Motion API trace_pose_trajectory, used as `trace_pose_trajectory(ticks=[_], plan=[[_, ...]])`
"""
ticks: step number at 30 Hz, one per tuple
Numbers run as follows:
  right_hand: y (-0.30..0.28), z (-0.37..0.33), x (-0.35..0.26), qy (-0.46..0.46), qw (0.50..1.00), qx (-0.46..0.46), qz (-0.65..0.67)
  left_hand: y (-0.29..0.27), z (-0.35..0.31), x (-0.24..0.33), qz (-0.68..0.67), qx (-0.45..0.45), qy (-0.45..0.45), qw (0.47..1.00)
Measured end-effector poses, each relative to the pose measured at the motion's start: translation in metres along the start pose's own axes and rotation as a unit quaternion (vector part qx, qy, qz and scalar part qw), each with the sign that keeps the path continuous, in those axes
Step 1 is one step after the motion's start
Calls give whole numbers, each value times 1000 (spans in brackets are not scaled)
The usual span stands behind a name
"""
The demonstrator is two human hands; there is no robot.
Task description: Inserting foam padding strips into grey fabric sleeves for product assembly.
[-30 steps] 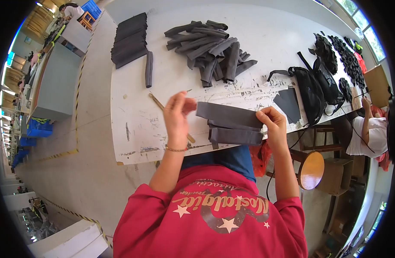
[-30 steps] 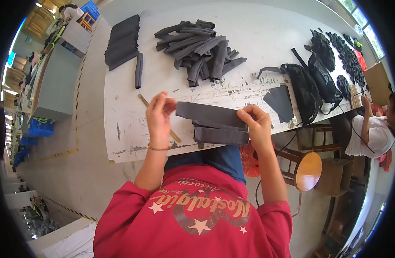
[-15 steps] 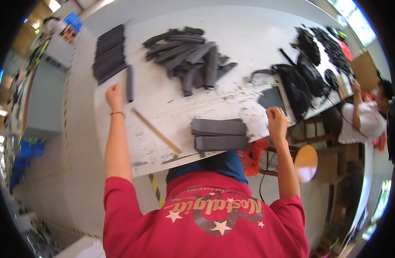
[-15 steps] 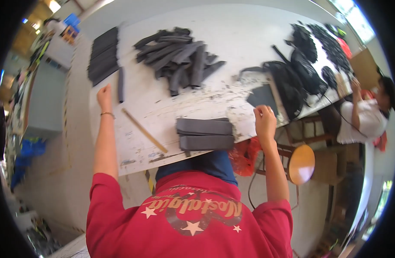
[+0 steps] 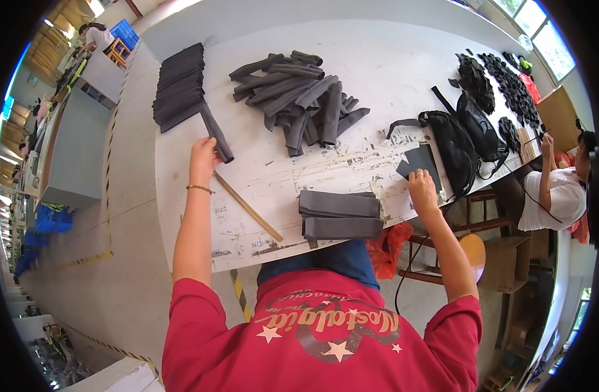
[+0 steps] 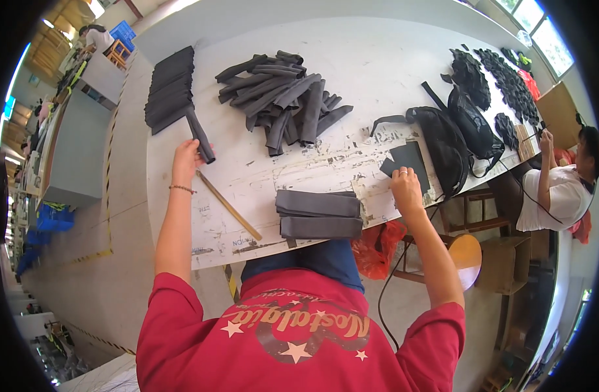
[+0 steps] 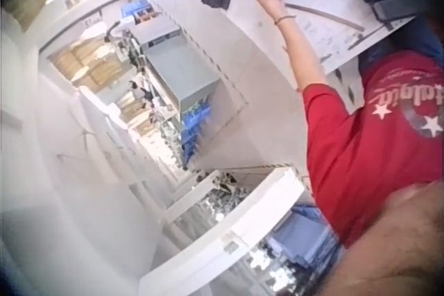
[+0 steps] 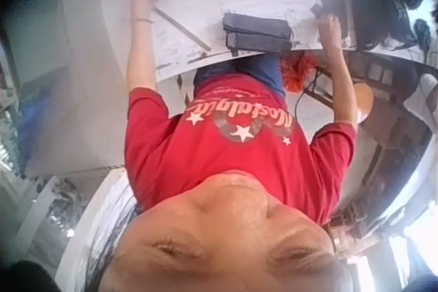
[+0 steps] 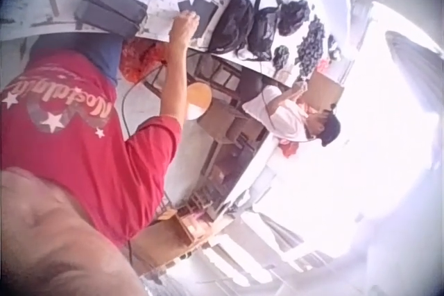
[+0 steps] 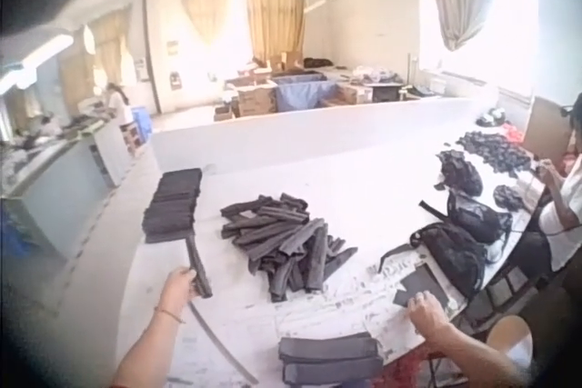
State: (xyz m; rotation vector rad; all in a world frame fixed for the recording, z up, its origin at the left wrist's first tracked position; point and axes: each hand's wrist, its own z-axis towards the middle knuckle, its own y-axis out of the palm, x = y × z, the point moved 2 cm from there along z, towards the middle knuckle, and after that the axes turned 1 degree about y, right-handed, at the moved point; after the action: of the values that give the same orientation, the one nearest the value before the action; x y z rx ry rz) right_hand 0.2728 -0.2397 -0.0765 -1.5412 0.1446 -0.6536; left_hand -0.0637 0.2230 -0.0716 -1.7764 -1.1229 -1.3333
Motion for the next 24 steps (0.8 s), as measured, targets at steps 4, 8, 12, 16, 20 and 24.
trace_pose_trajectory(ticks=[4, 8, 12, 16, 20, 24], plan=[[4, -3, 0, 56, 993, 64, 86, 7, -30, -3, -178, -107, -45, 977], [-4, -47, -18, 74, 984, 27, 158, 34, -57, -7, -225, -115, -44, 967], [-5, -69, -32, 1, 990, 73, 117, 46, -64, -23, -257, -73, -44, 963], [-36, -76, -44, 63, 971, 77, 217, 69, -84, -23, -345, -105, -99, 928], [-35, -100, -32, 7, 971, 50, 235, 100, -104, -14, -465, -200, -139, 851], [-33, -104, -14, -30, 948, 108, 298, 121, -123, -4, -474, -229, -131, 840]])
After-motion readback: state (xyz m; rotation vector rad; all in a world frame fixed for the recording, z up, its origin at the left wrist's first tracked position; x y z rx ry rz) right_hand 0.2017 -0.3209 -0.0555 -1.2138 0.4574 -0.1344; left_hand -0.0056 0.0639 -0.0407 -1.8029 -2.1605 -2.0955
